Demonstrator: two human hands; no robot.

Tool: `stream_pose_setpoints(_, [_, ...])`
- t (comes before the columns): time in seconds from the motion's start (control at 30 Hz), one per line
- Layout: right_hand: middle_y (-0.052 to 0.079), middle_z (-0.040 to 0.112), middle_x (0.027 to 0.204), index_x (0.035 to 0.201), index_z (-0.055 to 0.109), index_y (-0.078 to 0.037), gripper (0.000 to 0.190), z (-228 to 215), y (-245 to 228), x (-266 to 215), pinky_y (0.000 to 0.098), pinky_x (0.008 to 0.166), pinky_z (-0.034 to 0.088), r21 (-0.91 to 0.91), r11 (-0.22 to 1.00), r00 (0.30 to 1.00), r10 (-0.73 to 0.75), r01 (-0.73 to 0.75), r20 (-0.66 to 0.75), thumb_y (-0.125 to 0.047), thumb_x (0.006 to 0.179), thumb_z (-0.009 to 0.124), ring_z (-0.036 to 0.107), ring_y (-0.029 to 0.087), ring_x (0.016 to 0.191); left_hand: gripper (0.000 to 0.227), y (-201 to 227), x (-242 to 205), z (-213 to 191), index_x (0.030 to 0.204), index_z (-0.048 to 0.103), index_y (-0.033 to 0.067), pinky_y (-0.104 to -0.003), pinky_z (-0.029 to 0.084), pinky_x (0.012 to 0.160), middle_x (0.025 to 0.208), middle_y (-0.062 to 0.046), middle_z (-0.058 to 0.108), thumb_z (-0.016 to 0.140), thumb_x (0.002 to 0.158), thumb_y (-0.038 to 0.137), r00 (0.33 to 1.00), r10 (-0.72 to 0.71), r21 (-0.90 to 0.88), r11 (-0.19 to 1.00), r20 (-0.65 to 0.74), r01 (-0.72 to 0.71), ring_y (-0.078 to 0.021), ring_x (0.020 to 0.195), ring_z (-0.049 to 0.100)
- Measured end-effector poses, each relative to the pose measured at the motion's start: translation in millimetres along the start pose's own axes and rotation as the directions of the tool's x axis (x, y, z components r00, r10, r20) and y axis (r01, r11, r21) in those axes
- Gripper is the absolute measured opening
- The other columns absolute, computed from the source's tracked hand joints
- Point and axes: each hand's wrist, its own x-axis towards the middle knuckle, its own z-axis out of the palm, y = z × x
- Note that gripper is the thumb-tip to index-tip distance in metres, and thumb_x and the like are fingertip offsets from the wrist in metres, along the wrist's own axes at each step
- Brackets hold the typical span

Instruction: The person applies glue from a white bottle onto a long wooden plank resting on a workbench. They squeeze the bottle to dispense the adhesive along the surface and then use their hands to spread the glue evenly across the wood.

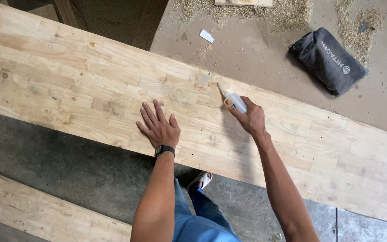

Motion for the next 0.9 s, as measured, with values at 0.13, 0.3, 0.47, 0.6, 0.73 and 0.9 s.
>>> stream_pose_setpoints(0.13, [0.019,0.075,0.100,0.120,0.072,-0.013,0.048,-0.1,1.5,1.2,0.0590,0.084,0.057,-0.018,1.000,1.000,0.004,-0.004,-0.001,-0.039,0.082,0.083,0.070,0.046,0.099,0.077,0.1,0.5,0.6,0.165,0.025,0.0166,-0.066,0.012,0.119,0.170,-0.019,0.016,0.047,0.098,0.048,1.000,0.000,-0.011,1.000,-0.006,0.000,-0.0349,0.159,0.013])
stream_pose_setpoints(0.3, [0.020,0.075,0.101,0.121,0.072,-0.014,0.047,0.7,1.5,0.2,0.0594,0.084,0.057,-0.021,1.000,1.000,-0.005,0.005,-0.007,-0.039,0.082,0.082,0.070,0.047,0.099,0.078,0.0,0.3,1.4,0.165,0.025,0.0165,-0.066,0.012,0.119,0.170,-0.019,0.017,0.048,0.097,0.048,1.000,0.001,-0.009,1.000,-0.015,-0.001,-0.0351,0.158,0.014])
stream_pose_setpoints(0.47, [0.020,0.075,0.100,0.121,0.072,-0.013,0.047,-0.5,1.3,0.0,0.0596,0.084,0.057,-0.017,1.000,1.000,-0.012,0.012,-0.008,-0.038,0.082,0.082,0.070,0.047,0.099,0.077,0.3,0.6,1.2,0.164,0.026,0.0166,-0.066,0.012,0.119,0.170,-0.019,0.018,0.048,0.097,0.048,1.000,0.002,-0.006,1.000,-0.018,-0.002,-0.0348,0.158,0.015])
stream_pose_setpoints(0.6, [0.021,0.075,0.101,0.121,0.071,-0.012,0.046,-1.3,-1.8,-1.0,0.0600,0.084,0.056,-0.010,1.000,1.000,-0.014,0.014,-0.008,-0.037,0.082,0.081,0.070,0.047,0.099,0.077,-0.2,0.2,1.1,0.164,0.026,0.0164,-0.066,0.013,0.119,0.170,-0.020,0.018,0.046,0.097,0.048,1.000,0.006,-0.014,1.000,-0.023,-0.007,-0.0353,0.158,0.015])
stream_pose_setpoints(0.73, [0.021,0.075,0.100,0.122,0.071,-0.012,0.047,0.1,3.0,0.6,0.0596,0.084,0.057,-0.026,0.999,0.999,-0.043,0.042,-0.011,-0.037,0.083,0.081,0.071,0.047,0.098,0.077,-0.9,0.3,1.7,0.165,0.026,0.0164,-0.066,0.013,0.118,0.170,-0.020,0.018,0.045,0.098,0.049,0.999,0.012,-0.015,1.000,-0.030,-0.012,-0.0353,0.158,0.015])
stream_pose_setpoints(0.9, [0.022,0.075,0.100,0.123,0.070,-0.011,0.049,-3.3,-3.9,-7.6,0.0602,0.083,0.058,-0.015,0.998,0.998,-0.060,0.060,-0.009,-0.039,0.085,0.082,0.071,0.047,0.096,0.077,-0.3,0.1,2.0,0.164,0.027,0.0154,-0.066,0.015,0.117,0.169,-0.021,0.020,0.047,0.097,0.049,0.999,0.019,-0.005,1.000,-0.048,-0.019,-0.0367,0.157,0.017])
